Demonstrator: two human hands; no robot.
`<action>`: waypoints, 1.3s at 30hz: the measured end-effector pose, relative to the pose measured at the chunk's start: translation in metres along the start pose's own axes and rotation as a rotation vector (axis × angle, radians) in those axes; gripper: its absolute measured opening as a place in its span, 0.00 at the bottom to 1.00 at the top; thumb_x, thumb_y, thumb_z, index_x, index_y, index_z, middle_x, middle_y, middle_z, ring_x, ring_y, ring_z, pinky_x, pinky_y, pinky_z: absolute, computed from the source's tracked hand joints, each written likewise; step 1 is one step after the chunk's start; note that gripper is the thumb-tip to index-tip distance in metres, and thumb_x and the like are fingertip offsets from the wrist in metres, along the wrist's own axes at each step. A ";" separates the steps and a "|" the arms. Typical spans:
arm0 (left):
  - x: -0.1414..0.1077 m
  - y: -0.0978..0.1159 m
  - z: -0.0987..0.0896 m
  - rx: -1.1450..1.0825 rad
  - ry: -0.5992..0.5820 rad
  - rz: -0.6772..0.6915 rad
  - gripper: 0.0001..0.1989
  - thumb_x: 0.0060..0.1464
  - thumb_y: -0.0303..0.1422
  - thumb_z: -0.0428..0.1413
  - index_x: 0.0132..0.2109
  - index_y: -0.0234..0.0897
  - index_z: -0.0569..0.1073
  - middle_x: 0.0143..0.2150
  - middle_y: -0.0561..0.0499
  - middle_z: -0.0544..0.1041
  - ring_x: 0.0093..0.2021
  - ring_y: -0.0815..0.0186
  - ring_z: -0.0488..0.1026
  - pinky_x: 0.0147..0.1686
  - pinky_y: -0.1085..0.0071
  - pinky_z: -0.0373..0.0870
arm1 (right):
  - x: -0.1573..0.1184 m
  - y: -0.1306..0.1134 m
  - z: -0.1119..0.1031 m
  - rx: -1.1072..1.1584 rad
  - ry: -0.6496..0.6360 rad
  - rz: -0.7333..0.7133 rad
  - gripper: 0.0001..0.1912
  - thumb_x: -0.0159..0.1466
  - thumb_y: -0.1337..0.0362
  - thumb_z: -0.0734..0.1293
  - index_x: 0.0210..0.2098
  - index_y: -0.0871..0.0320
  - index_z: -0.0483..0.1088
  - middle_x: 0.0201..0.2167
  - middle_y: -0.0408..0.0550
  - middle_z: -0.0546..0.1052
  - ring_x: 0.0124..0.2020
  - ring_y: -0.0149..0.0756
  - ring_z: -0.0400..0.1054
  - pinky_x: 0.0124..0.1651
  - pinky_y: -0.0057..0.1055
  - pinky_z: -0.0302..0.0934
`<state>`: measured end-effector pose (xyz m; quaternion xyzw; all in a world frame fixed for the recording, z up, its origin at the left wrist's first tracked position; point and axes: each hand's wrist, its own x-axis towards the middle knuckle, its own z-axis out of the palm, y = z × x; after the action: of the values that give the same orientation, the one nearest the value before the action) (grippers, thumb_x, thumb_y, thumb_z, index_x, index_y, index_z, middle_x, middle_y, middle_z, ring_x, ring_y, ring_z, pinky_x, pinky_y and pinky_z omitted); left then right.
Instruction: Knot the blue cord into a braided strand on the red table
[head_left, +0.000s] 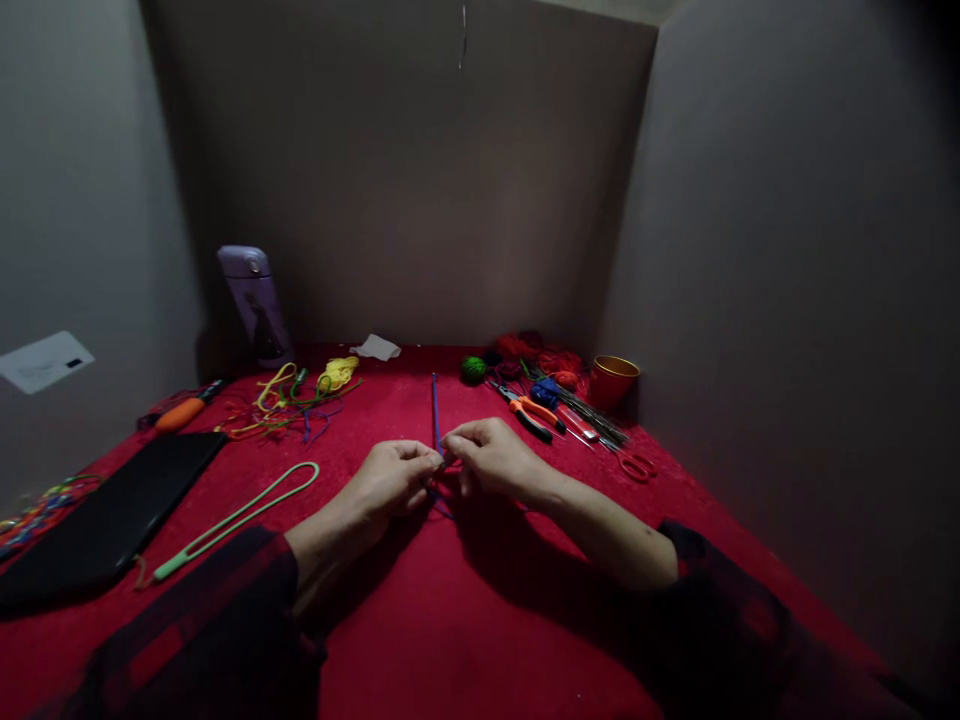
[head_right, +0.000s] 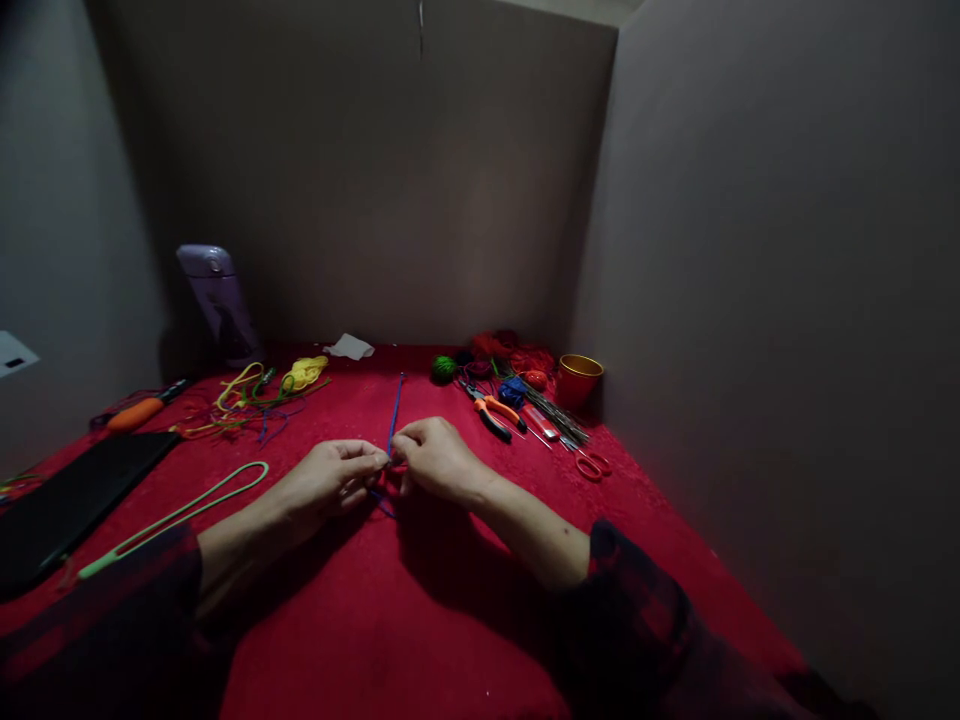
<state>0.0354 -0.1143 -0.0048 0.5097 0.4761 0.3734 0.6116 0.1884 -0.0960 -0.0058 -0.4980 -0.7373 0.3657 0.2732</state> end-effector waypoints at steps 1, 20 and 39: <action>0.000 -0.001 -0.001 0.007 -0.006 0.008 0.08 0.44 0.32 0.55 0.23 0.33 0.65 0.11 0.60 0.57 0.11 0.80 0.48 0.12 0.79 0.40 | -0.001 -0.001 0.004 0.074 -0.061 0.024 0.14 0.62 0.64 0.53 0.26 0.61 0.65 0.14 0.42 0.67 0.13 0.25 0.56 0.17 0.23 0.44; 0.011 -0.005 -0.012 0.667 0.063 0.292 0.08 0.44 0.31 0.49 0.25 0.32 0.71 0.23 0.50 0.72 0.24 0.69 0.66 0.25 0.74 0.59 | -0.001 0.004 0.005 0.292 -0.202 0.137 0.06 0.53 0.65 0.59 0.24 0.60 0.64 0.11 0.34 0.55 0.10 0.22 0.43 0.13 0.23 0.38; -0.052 -0.004 0.028 1.341 -0.264 0.559 0.09 0.48 0.24 0.46 0.27 0.35 0.70 0.24 0.49 0.71 0.21 0.70 0.59 0.23 0.71 0.50 | -0.003 0.009 0.008 0.447 -0.185 0.097 0.10 0.54 0.63 0.62 0.20 0.59 0.59 0.11 0.34 0.54 0.11 0.20 0.43 0.13 0.23 0.37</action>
<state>0.0478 -0.1717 0.0024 0.9171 0.3768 0.0797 0.1030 0.1877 -0.0985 -0.0182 -0.4245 -0.6351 0.5765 0.2901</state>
